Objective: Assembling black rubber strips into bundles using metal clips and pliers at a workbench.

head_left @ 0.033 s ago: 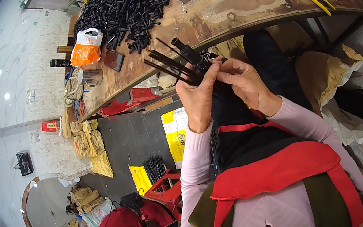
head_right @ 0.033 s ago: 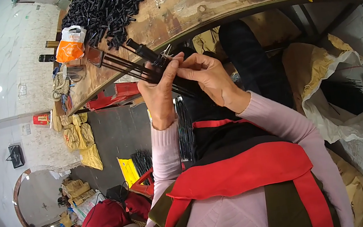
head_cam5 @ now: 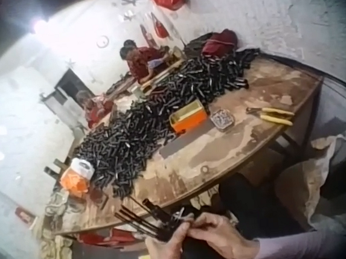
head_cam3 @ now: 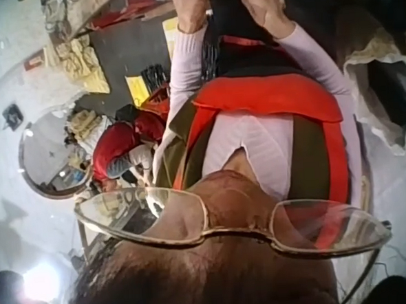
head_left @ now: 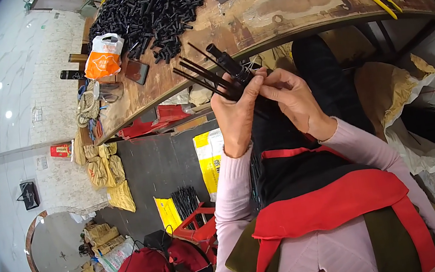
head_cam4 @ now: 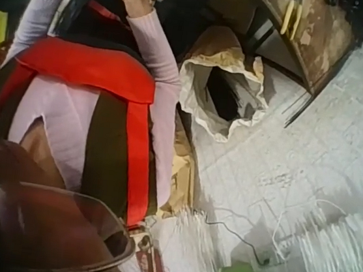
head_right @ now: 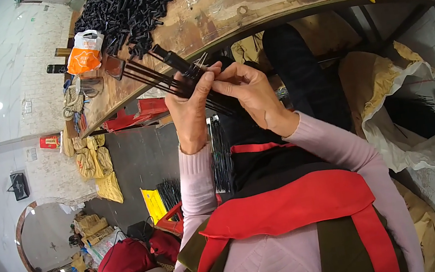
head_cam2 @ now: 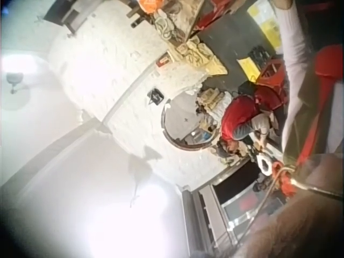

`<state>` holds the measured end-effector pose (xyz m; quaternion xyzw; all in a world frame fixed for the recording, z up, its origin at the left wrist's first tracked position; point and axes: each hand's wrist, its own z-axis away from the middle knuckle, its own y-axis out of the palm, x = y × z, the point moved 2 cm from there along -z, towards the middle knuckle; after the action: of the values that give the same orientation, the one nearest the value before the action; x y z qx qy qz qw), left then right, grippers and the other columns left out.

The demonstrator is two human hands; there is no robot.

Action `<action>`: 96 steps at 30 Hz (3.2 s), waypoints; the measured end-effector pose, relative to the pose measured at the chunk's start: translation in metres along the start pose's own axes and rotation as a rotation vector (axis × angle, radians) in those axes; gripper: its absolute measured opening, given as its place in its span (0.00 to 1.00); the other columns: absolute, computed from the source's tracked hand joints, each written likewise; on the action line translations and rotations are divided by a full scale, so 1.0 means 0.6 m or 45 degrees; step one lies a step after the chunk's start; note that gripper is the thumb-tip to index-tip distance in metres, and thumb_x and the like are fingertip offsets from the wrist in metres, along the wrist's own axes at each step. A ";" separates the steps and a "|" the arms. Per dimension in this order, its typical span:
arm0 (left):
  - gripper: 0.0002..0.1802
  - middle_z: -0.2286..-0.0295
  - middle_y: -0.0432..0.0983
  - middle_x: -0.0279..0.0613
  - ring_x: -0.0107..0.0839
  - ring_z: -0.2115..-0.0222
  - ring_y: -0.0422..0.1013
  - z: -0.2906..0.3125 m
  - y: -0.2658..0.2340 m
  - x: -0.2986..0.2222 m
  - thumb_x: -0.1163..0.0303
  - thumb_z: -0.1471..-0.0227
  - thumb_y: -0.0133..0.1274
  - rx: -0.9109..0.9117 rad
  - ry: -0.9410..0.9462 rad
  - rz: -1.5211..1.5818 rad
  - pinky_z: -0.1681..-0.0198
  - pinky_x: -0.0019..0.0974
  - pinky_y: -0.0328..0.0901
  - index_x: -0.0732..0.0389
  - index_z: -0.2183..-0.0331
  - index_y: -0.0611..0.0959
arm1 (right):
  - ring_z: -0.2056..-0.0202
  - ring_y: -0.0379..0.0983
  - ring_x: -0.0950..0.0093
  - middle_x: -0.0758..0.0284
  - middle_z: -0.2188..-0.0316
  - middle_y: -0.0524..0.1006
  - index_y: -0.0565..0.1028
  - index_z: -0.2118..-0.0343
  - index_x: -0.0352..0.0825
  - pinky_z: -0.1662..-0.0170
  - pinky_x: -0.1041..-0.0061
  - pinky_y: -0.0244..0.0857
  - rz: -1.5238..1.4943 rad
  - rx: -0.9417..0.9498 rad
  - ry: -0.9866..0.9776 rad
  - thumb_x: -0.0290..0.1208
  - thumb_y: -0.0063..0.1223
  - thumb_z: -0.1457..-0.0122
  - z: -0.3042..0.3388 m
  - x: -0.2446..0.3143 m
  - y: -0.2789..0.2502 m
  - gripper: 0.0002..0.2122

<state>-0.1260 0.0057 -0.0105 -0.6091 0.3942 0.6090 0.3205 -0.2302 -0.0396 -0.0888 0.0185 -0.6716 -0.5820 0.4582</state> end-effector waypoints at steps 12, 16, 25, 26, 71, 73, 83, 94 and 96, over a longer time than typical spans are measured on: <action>0.12 0.60 0.80 0.51 0.32 0.55 0.74 0.005 -0.018 -0.004 0.73 0.42 0.54 0.170 0.076 -0.529 0.49 0.34 0.66 0.73 0.59 0.80 | 0.60 0.70 0.85 0.74 0.64 0.76 0.76 0.62 0.34 0.53 0.84 0.62 0.086 0.098 -0.048 0.28 0.56 0.39 -0.010 -0.006 -0.004 0.05; 0.11 0.59 0.80 0.49 0.26 0.60 0.74 0.013 -0.020 0.000 0.74 0.41 0.52 0.091 0.084 -0.632 0.55 0.30 0.68 0.73 0.63 0.83 | 0.50 0.70 0.81 0.70 0.55 0.76 0.74 0.52 0.32 0.46 0.80 0.61 -0.062 0.281 0.297 0.31 0.51 0.36 -0.011 -0.008 -0.008 0.13; 0.10 0.60 0.81 0.48 0.26 0.61 0.74 0.033 -0.004 -0.006 0.77 0.43 0.49 0.185 0.242 -0.627 0.54 0.32 0.67 0.71 0.64 0.84 | 0.50 0.68 0.81 0.69 0.53 0.75 0.74 0.50 0.28 0.43 0.79 0.59 0.070 0.198 0.271 0.31 0.51 0.37 0.019 0.006 -0.008 0.16; 0.11 0.58 0.80 0.49 0.29 0.58 0.74 0.029 -0.002 -0.007 0.77 0.42 0.48 0.267 0.266 -0.711 0.51 0.34 0.65 0.72 0.64 0.83 | 0.51 0.68 0.82 0.70 0.55 0.76 0.76 0.52 0.28 0.46 0.79 0.61 0.397 0.216 0.125 0.33 0.50 0.36 0.032 0.024 -0.011 0.15; 0.28 0.75 0.69 0.28 0.18 0.74 0.63 0.026 0.048 0.039 0.61 0.45 0.58 0.641 -0.200 0.297 0.69 0.24 0.60 0.66 0.48 0.74 | 0.73 0.71 0.67 0.66 0.76 0.69 0.71 0.51 0.33 0.70 0.70 0.64 2.549 0.783 -0.771 0.20 0.59 0.50 0.059 0.281 0.009 0.21; 0.27 0.73 0.71 0.28 0.18 0.72 0.65 0.028 0.044 0.039 0.63 0.47 0.60 0.653 -0.275 0.226 0.67 0.25 0.62 0.66 0.49 0.76 | 0.77 0.71 0.69 0.67 0.80 0.69 0.71 0.54 0.32 0.73 0.71 0.64 2.545 0.920 -0.620 0.22 0.60 0.49 0.068 0.304 0.023 0.18; 0.27 0.78 0.67 0.26 0.16 0.76 0.61 0.023 0.060 0.039 0.62 0.45 0.58 0.657 -0.173 0.291 0.71 0.22 0.57 0.66 0.47 0.74 | 0.70 0.73 0.60 0.59 0.69 0.72 0.66 0.53 0.28 0.68 0.66 0.67 2.567 0.798 -0.758 0.26 0.60 0.49 0.082 0.328 0.048 0.21; 0.28 0.78 0.65 0.26 0.16 0.76 0.60 0.018 0.061 0.045 0.57 0.42 0.55 0.685 -0.145 0.262 0.72 0.22 0.55 0.68 0.48 0.74 | 0.79 0.71 0.62 0.60 0.74 0.73 0.67 0.56 0.26 0.72 0.69 0.67 2.644 0.766 -0.802 0.29 0.58 0.46 0.087 0.338 0.061 0.17; 0.29 0.78 0.65 0.26 0.16 0.76 0.60 0.017 0.061 0.045 0.57 0.42 0.55 0.638 -0.162 0.261 0.72 0.22 0.56 0.69 0.47 0.73 | 0.80 0.72 0.63 0.60 0.74 0.73 0.67 0.54 0.26 0.73 0.70 0.67 2.712 0.834 -1.081 0.27 0.57 0.45 0.087 0.357 0.060 0.17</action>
<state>-0.1644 -0.0059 -0.0347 -0.4284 0.5712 0.5587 0.4220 -0.3691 -0.1076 0.0721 -0.6261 -0.5635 0.3306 0.4256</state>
